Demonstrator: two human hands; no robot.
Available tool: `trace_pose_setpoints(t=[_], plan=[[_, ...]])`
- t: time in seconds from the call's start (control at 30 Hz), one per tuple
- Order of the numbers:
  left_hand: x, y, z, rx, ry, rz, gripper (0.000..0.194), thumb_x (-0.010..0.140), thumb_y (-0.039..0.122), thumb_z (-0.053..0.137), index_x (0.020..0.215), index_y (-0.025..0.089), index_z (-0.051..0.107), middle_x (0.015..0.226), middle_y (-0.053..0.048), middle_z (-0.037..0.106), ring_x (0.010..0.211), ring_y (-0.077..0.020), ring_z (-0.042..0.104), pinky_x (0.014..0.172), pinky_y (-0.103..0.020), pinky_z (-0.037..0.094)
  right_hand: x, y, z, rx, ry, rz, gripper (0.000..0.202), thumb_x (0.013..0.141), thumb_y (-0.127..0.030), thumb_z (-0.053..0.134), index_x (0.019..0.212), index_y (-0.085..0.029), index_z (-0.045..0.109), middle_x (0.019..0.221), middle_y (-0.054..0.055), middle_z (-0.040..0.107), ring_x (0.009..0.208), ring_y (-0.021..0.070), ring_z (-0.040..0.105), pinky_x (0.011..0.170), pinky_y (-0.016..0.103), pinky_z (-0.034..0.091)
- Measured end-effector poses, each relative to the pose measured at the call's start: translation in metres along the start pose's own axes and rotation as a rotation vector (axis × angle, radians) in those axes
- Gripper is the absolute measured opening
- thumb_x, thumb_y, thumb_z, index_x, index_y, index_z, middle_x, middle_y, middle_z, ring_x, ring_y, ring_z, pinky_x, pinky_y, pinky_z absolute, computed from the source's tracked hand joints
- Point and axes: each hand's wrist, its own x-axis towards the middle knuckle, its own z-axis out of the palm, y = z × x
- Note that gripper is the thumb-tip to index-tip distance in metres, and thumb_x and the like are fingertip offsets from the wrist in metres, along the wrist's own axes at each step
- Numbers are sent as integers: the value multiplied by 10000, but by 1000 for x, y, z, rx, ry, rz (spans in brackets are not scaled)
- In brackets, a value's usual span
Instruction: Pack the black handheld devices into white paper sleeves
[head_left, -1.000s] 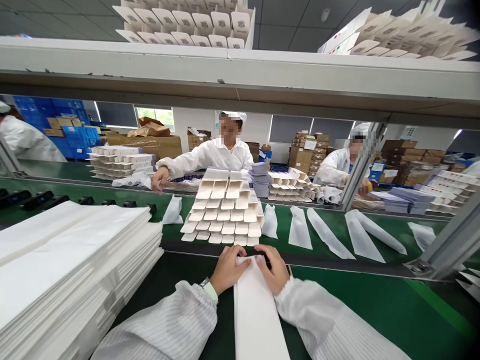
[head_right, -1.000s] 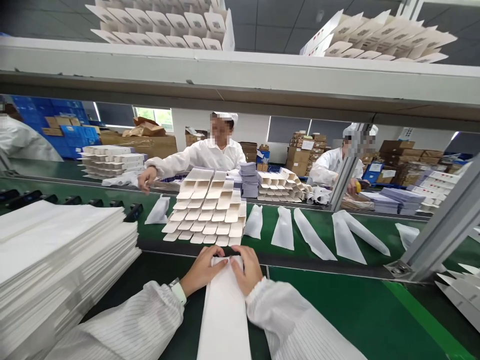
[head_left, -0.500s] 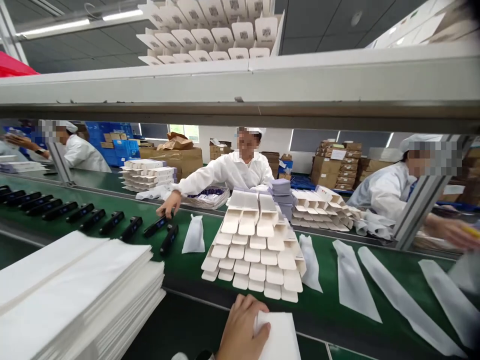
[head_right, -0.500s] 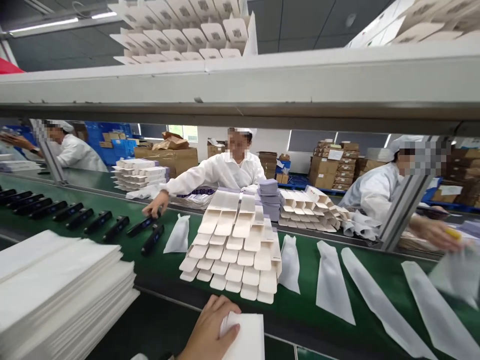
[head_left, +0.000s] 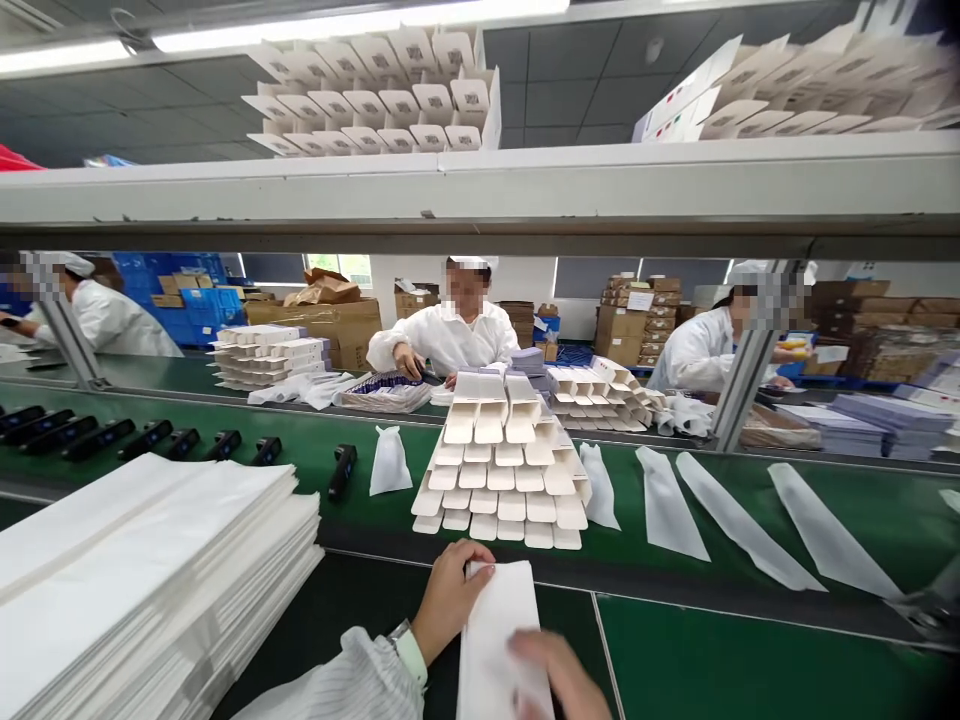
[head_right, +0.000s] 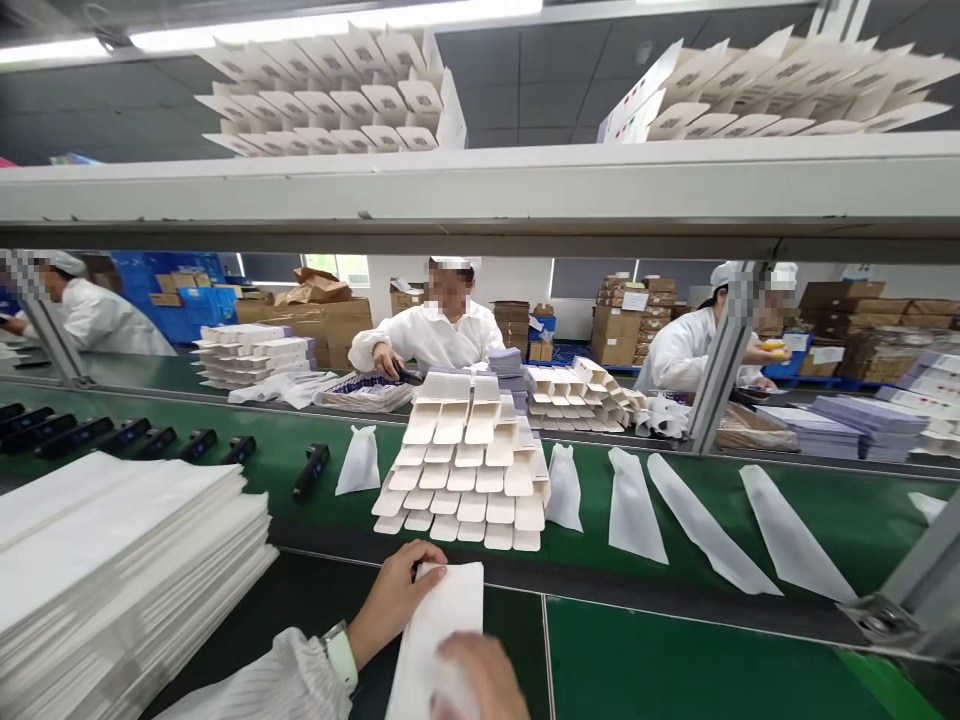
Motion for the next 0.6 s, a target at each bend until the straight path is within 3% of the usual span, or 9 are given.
trace_pose_setpoints(t=[0.13, 0.23, 0.4, 0.6], plan=[[2, -2, 2, -7, 20, 34, 121, 701, 192, 441, 686, 163, 557, 716, -16, 568, 725, -168, 512, 637, -249, 375, 54, 11, -13, -16, 207, 215, 293, 775, -310, 379, 1031, -205, 475, 998, 67, 534, 942, 190, 493, 756, 313, 435], [2, -5, 3, -21, 25, 52, 130, 720, 206, 428, 723, 171, 553, 745, -13, 572, 739, -163, 512, 633, -238, 376, 80, 20, -14, -21, 191, 198, 215, 710, -283, 470, 881, -194, 566, 852, 58, 578, 832, 198, 526, 677, 314, 445], [1, -7, 3, -55, 16, 74, 135, 732, 212, 422, 745, 187, 554, 772, -3, 574, 776, -160, 510, 646, -226, 378, 83, 24, -10, -13, 167, 145, 134, 689, -197, 490, 756, -195, 607, 687, 35, 570, 687, 164, 527, 629, 294, 430], [1, -8, 2, -104, 2, 107, 154, 741, 240, 408, 746, 177, 549, 774, -19, 573, 781, -176, 507, 635, -235, 377, 83, 18, -10, -4, 136, 77, 249, 633, -226, 584, 880, -201, 598, 807, 38, 585, 797, 171, 508, 727, 303, 402]])
